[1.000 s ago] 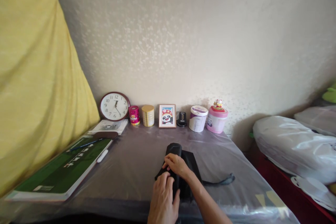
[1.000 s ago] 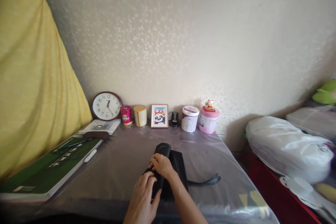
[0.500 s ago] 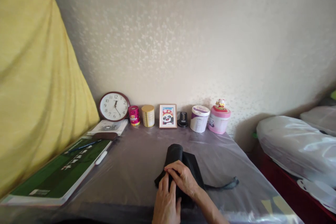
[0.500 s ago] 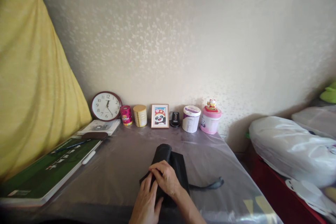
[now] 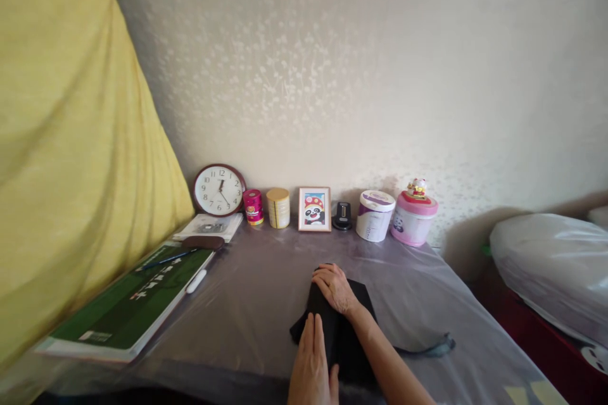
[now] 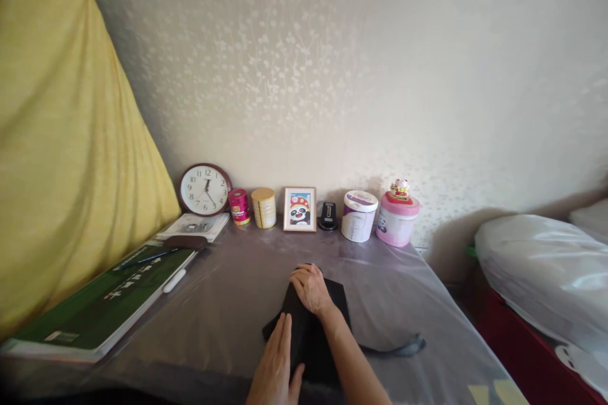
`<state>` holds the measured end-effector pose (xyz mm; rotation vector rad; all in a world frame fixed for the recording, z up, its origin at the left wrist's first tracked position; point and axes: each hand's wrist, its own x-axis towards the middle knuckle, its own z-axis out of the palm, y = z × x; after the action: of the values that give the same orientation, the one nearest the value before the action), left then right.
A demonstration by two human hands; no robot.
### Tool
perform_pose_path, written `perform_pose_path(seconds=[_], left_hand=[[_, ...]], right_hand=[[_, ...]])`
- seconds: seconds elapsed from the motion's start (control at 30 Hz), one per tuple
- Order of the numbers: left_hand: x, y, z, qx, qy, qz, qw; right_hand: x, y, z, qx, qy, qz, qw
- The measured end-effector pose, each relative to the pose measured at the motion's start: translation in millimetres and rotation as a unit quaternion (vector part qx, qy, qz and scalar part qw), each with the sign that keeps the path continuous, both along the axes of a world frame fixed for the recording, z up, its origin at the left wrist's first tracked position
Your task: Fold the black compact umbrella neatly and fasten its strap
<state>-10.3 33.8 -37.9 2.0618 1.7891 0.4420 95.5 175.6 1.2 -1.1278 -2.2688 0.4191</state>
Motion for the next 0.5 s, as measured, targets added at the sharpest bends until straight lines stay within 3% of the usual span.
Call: perform_pose_path(seconds=[0.13, 0.27, 0.5], left_hand=[[0.3, 0.1, 4.1, -0.017, -0.019, 0.004, 1.0], [1.9, -0.3, 6.3, -0.023, -0.041, 0.017, 0.999], [2.4, -3.6, 12.2, -0.001, -0.059, 0.011, 0.998]], right_hand=[[-1.2, 20.1, -3.4, -0.017, 0.014, -0.05, 0.999], [8.6, 28.7, -6.8, -0.022, 0.025, -0.142, 0.989], [84.5, 4.8, -17.8, -0.046, 0.027, -0.319, 0.946]])
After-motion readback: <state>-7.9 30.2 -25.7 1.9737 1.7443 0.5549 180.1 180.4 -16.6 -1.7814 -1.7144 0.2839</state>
